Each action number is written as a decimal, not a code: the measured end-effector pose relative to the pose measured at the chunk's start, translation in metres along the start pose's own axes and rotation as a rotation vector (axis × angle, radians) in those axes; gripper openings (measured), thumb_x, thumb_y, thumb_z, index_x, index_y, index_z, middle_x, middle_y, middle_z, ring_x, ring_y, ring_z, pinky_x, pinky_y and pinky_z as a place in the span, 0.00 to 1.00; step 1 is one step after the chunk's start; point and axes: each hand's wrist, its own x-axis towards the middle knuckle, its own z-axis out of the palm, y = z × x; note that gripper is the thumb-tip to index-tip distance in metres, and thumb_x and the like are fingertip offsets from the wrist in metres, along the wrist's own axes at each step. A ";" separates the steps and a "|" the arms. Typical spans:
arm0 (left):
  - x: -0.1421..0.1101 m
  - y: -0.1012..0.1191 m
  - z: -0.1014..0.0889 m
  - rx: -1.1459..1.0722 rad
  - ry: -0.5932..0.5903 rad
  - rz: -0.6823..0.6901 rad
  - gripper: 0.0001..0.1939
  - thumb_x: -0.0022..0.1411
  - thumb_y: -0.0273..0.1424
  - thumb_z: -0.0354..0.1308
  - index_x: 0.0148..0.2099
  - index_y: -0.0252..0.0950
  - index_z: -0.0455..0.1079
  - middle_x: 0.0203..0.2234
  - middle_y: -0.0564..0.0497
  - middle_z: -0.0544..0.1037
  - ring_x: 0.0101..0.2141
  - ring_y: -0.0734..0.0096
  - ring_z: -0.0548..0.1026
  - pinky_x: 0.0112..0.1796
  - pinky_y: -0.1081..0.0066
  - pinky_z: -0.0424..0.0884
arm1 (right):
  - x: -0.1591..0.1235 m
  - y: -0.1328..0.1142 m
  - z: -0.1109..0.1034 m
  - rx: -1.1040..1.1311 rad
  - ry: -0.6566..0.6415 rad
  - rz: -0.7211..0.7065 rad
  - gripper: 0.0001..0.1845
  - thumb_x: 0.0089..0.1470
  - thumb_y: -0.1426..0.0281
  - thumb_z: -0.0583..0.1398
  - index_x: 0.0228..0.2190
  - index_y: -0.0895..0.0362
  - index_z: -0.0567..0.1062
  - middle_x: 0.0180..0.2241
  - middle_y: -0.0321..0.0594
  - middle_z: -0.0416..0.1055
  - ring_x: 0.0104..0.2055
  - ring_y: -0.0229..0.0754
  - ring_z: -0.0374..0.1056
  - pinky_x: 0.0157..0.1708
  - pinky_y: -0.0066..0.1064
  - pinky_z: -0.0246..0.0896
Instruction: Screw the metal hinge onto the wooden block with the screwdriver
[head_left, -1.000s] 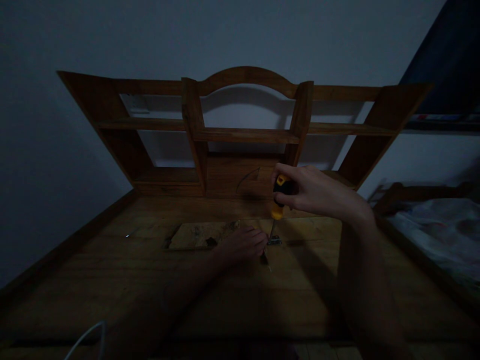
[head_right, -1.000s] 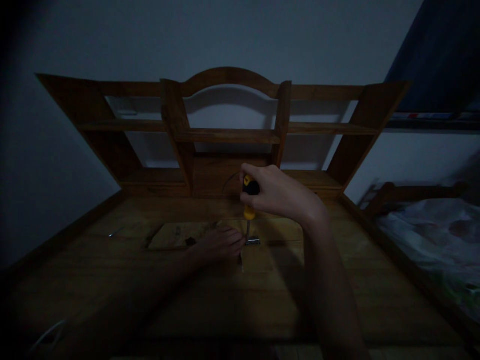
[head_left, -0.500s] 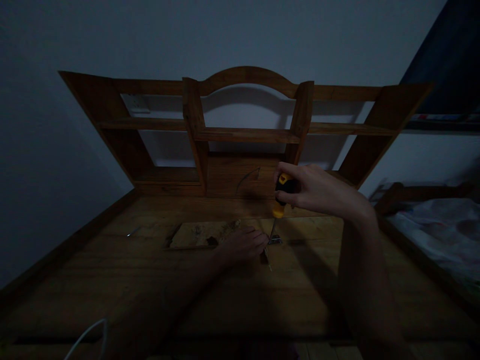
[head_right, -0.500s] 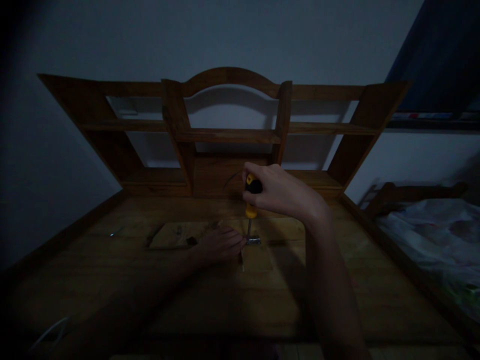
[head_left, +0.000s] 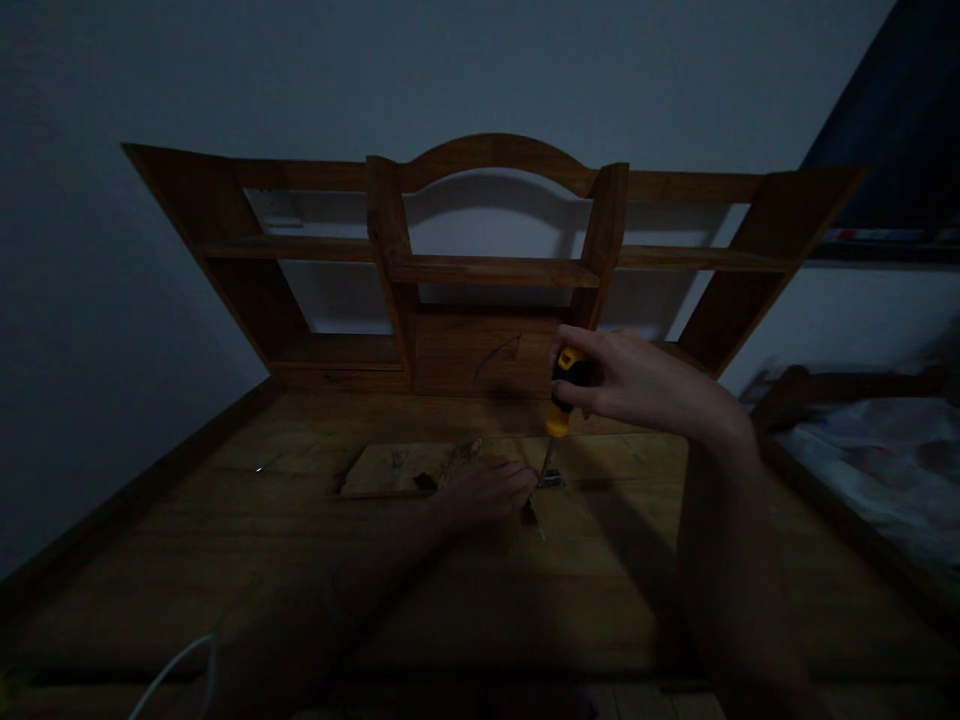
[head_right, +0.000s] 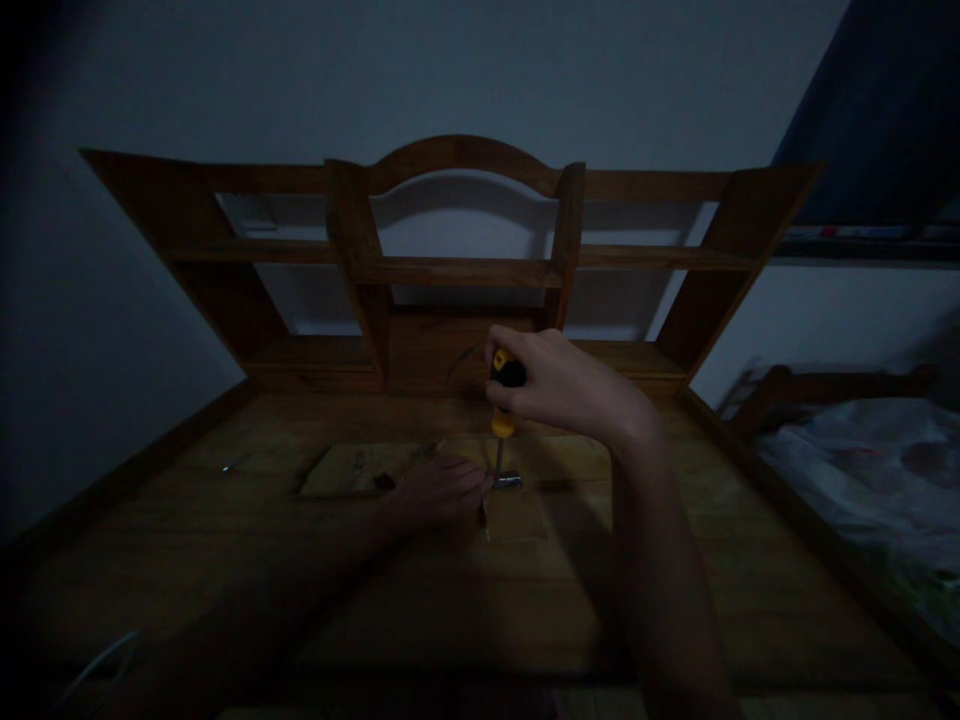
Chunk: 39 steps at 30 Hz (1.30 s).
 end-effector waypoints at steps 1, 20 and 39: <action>0.001 0.000 -0.002 -0.005 -0.004 0.000 0.09 0.71 0.23 0.48 0.48 0.31 0.68 0.39 0.48 0.76 0.40 0.69 0.73 0.40 0.69 0.69 | 0.000 0.000 0.000 0.002 -0.003 0.002 0.06 0.54 0.67 0.59 0.35 0.55 0.68 0.27 0.32 0.70 0.28 0.36 0.66 0.28 0.26 0.51; 0.000 0.002 -0.003 -0.029 -0.051 -0.020 0.09 0.71 0.25 0.48 0.48 0.33 0.68 0.40 0.48 0.76 0.41 0.69 0.73 0.40 0.68 0.69 | 0.009 0.015 0.016 -0.235 0.135 0.050 0.21 0.59 0.51 0.58 0.39 0.57 0.71 0.33 0.42 0.76 0.34 0.45 0.71 0.29 0.31 0.53; 0.000 0.000 0.001 -0.037 -0.010 -0.023 0.09 0.72 0.25 0.47 0.48 0.33 0.67 0.37 0.49 0.76 0.38 0.69 0.73 0.37 0.69 0.69 | 0.017 -0.009 0.028 -0.677 0.251 0.255 0.34 0.60 0.43 0.48 0.32 0.60 0.74 0.27 0.53 0.76 0.30 0.53 0.72 0.25 0.35 0.46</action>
